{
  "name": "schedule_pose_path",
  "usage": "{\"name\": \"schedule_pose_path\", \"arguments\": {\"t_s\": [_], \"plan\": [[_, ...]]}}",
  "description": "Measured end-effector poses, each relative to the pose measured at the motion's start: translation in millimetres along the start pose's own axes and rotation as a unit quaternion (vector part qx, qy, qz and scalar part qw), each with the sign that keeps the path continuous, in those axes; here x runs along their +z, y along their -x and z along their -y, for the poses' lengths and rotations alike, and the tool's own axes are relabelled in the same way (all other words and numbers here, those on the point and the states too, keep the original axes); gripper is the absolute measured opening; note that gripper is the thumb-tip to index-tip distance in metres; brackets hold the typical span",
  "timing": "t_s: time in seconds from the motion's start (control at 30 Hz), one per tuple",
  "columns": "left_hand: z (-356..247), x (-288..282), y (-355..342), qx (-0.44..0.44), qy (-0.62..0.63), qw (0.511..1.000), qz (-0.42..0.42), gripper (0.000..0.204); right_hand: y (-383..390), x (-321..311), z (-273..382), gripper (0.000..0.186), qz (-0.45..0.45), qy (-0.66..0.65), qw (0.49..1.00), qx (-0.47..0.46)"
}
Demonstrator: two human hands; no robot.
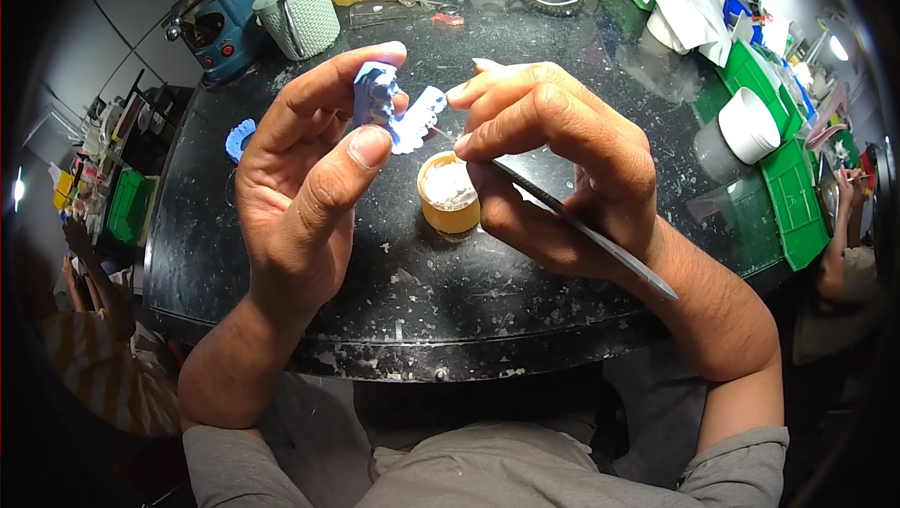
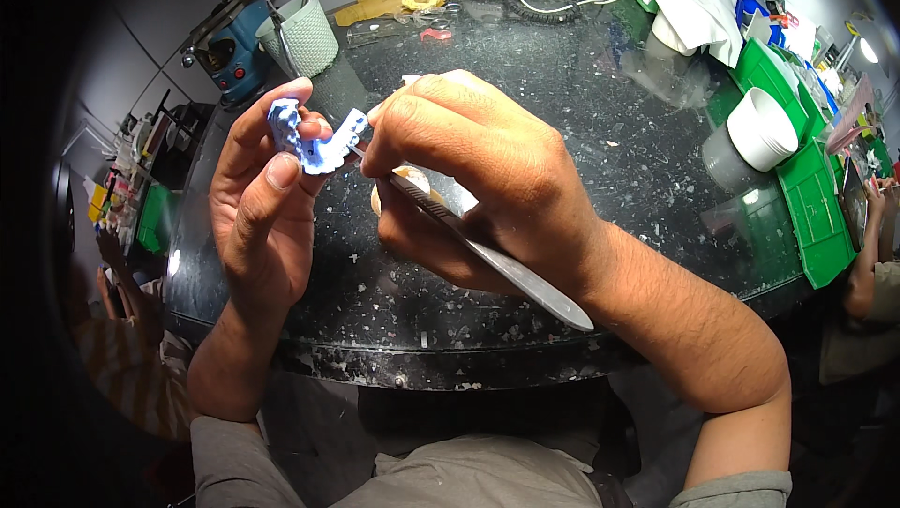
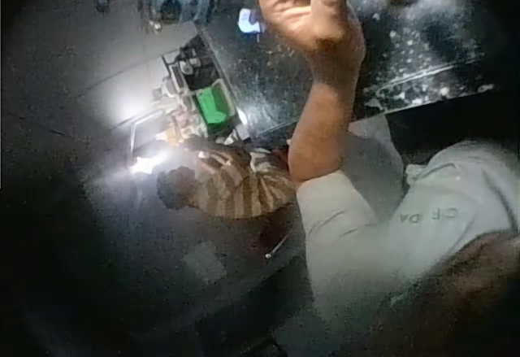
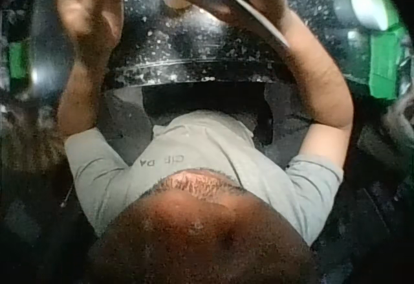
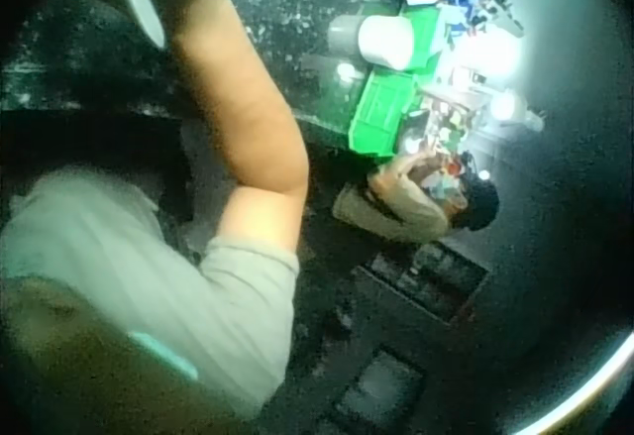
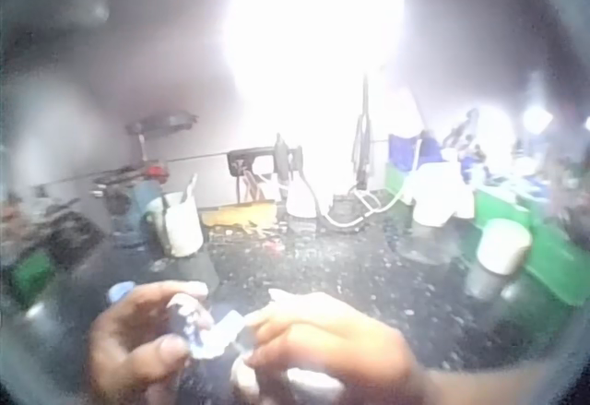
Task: Refining and carving a blue dental mold using a hand tool at a laboratory bench.
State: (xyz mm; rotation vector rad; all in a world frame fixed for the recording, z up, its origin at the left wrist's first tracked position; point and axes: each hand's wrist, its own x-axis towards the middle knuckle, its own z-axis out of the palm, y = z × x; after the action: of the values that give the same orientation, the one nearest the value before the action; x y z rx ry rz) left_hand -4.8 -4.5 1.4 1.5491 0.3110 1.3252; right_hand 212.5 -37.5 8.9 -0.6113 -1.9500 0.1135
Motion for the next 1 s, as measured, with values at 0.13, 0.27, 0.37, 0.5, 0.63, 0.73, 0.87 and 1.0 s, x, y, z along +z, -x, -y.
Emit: {"name": "schedule_pose_path", "arguments": {"t_s": [0.13, 0.27, 0.37, 0.5, 0.63, 0.73, 0.87, 1.0], "plan": [[-0.2, -2.1, -0.5, -0.019, 0.046, 0.999, -0.003, 0.044, -1.0, 0.1, 0.4, 0.023, -0.004, -0.015, 1.0, -0.004], [-1.5, 1.5, -1.8, -0.04, 0.019, 0.999, -0.024, 0.054, 0.2, 2.8, -2.5, 0.023, -0.018, 0.004, 1.0, -0.013], [-2.1, -1.6, -2.0, -0.041, 0.029, 0.999, 0.004, 0.053, -0.9, 1.8, -1.2, 0.023, -0.017, 0.007, 1.0, -0.02], [-3.4, -1.7, -1.7, -0.082, 0.095, 0.992, -0.008, 0.051, -1.3, 3.1, -1.7, 0.023, -0.033, -0.023, 0.998, -0.038], [-7.1, 2.3, -1.5, -0.108, 0.109, 0.988, -0.026, 0.05, -1.2, 4.4, -3.3, 0.023, -0.037, -0.016, 0.998, -0.052], [-7.4, 1.2, -1.3, -0.108, 0.112, 0.988, -0.02, 0.049, -0.4, 6.2, -3.4, 0.024, -0.042, 0.008, 0.999, -0.031], [-4.7, 0.0, -1.7, -0.089, 0.102, 0.991, -0.007, 0.049, -0.8, 7.6, -5.3, 0.025, -0.051, 0.009, 0.998, -0.048], [-3.8, 2.2, -2.1, -0.074, 0.105, 0.992, -0.014, 0.048, -1.0, 6.7, -6.8, 0.024, -0.045, 0.01, 0.998, -0.051]]}}
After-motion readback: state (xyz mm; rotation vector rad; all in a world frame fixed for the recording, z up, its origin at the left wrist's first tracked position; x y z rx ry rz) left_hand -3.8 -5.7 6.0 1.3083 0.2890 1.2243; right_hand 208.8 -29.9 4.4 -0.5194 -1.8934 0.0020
